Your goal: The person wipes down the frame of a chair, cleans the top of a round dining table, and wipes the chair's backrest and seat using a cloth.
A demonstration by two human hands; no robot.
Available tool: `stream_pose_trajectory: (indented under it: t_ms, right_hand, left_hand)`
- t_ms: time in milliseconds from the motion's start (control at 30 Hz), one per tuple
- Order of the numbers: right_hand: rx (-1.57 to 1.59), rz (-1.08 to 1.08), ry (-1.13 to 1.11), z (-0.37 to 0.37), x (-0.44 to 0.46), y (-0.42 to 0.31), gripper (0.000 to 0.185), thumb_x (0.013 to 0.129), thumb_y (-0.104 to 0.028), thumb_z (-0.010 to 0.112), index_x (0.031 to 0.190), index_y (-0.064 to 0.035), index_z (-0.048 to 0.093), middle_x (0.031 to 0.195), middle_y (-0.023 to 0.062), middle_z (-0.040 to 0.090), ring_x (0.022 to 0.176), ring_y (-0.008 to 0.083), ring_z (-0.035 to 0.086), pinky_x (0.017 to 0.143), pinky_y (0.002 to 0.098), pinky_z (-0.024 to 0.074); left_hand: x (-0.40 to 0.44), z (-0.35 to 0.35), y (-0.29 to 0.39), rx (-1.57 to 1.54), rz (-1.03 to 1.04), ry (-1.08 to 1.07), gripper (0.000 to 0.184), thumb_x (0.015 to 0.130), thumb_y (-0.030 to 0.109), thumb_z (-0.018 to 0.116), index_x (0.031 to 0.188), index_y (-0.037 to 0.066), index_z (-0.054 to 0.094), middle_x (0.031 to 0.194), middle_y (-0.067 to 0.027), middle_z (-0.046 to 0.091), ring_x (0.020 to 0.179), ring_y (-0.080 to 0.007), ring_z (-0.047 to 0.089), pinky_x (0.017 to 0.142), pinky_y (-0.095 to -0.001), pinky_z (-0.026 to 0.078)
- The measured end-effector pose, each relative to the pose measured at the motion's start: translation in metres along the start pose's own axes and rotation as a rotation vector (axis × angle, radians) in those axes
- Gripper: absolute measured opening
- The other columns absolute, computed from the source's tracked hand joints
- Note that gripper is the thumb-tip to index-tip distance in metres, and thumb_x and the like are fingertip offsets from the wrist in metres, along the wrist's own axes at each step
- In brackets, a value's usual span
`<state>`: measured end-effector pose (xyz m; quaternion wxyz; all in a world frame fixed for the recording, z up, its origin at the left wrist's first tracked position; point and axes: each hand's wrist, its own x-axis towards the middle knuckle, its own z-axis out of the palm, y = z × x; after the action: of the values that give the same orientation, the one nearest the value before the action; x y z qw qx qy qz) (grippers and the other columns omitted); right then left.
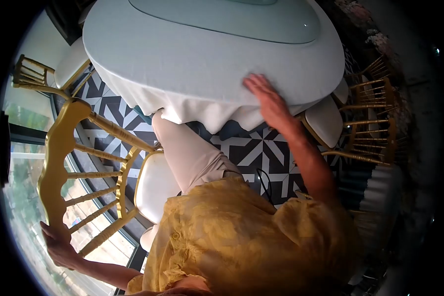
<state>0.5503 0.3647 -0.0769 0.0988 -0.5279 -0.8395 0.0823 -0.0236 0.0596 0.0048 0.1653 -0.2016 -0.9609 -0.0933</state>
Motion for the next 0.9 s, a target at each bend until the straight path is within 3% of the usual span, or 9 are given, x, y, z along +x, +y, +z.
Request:
stream_pose_trajectory:
  t_ms: [67,100,133,233,333,433,600,733,900]
  right_hand:
    - [-0.172,0.222,0.089,-0.022,-0.057,0.086,0.078,0.075,0.023,0.029,0.144,-0.0071,0.044,0.153,0.0150,0.038,0.144,0.0306,0.031,0.121,0.0377,0.0235]
    - [-0.220,0.361,0.147,-0.032,-0.084,0.131,0.071,0.079,0.017,0.036,0.144,-0.0089,0.045,0.144,0.0199,0.047,0.136,0.0360,0.043,0.115,0.0407,0.0350]
    - [-0.314,0.681,0.014,-0.042,-0.108,0.190,0.061,0.082,0.008,0.046,0.141,-0.0076,0.048,0.130,0.0215,0.059,0.118,0.0402,0.058,0.103,0.0448,0.0471]
    - [-0.483,0.985,-0.234,-0.069,-0.108,0.228,0.057,0.084,0.006,0.049,0.139,-0.0076,0.050,0.120,0.0230,0.064,0.111,0.0411,0.061,0.098,0.0451,0.0503]
    - [-0.261,0.467,0.556,-0.049,-0.056,0.152,0.055,0.082,0.011,0.043,0.134,-0.0027,0.054,0.129,0.0221,0.058,0.119,0.0388,0.057,0.102,0.0427,0.0464]
    - [-0.011,-0.115,0.483,-0.008,0.032,0.042,0.066,0.074,0.017,0.034,0.133,-0.0034,0.055,0.135,0.0173,0.055,0.131,0.0353,0.047,0.114,0.0417,0.0338]
    - [0.240,-0.481,0.105,0.049,0.095,-0.072,0.062,0.079,0.014,0.040,0.135,-0.0084,0.055,0.146,0.0163,0.047,0.140,0.0349,0.036,0.119,0.0419,0.0260]
    - [0.086,-0.177,0.124,0.024,0.085,-0.003,0.068,0.079,0.018,0.030,0.139,-0.0067,0.050,0.150,0.0168,0.041,0.144,0.0290,0.031,0.121,0.0378,0.0248]
    - [-0.279,0.502,0.305,-0.006,-0.042,0.290,0.053,0.092,-0.002,0.041,0.142,-0.0178,0.048,0.140,0.0175,0.052,0.127,0.0368,0.051,0.107,0.0408,0.0419]
  left_hand:
    - [0.001,-0.002,0.000,-0.019,0.017,-0.005,0.059,0.098,0.065,0.030,0.133,0.028,0.061,0.108,-0.0068,0.073,0.096,-0.0318,0.068,0.079,-0.0449,0.050]
    - [0.001,-0.003,0.001,-0.002,0.011,-0.025,0.059,0.098,0.064,0.029,0.133,0.028,0.060,0.108,-0.0071,0.073,0.095,-0.0321,0.068,0.079,-0.0451,0.050]
    - [0.001,-0.004,0.002,0.011,0.003,-0.045,0.059,0.098,0.064,0.029,0.134,0.028,0.060,0.108,-0.0073,0.072,0.095,-0.0324,0.068,0.078,-0.0453,0.050]
    - [-0.001,-0.005,0.002,-0.003,0.011,-0.064,0.059,0.099,0.063,0.027,0.136,0.028,0.058,0.109,-0.0079,0.072,0.095,-0.0330,0.068,0.078,-0.0461,0.050]
    - [0.000,0.000,-0.003,-0.004,0.050,-0.003,0.062,0.098,0.066,0.026,0.132,0.028,0.062,0.107,-0.0048,0.073,0.090,-0.0302,0.069,0.071,-0.0432,0.050]
    - [0.001,-0.002,0.000,0.001,0.015,-0.056,0.062,0.098,0.066,0.026,0.132,0.028,0.061,0.108,-0.0052,0.073,0.091,-0.0302,0.069,0.073,-0.0431,0.050]
    - [0.001,-0.004,-0.003,0.004,0.050,-0.053,0.062,0.098,0.066,0.026,0.134,0.028,0.059,0.109,-0.0067,0.072,0.094,-0.0321,0.068,0.077,-0.0451,0.050]
    - [0.004,-0.006,-0.004,0.038,0.014,-0.077,0.061,0.098,0.066,0.027,0.136,0.029,0.058,0.109,-0.0068,0.072,0.098,-0.0329,0.067,0.081,-0.0468,0.049]
    - [0.003,-0.004,-0.004,-0.013,0.023,-0.065,0.063,0.098,0.066,0.027,0.135,0.026,0.059,0.110,-0.0084,0.072,0.097,-0.0329,0.067,0.078,-0.0458,0.049]
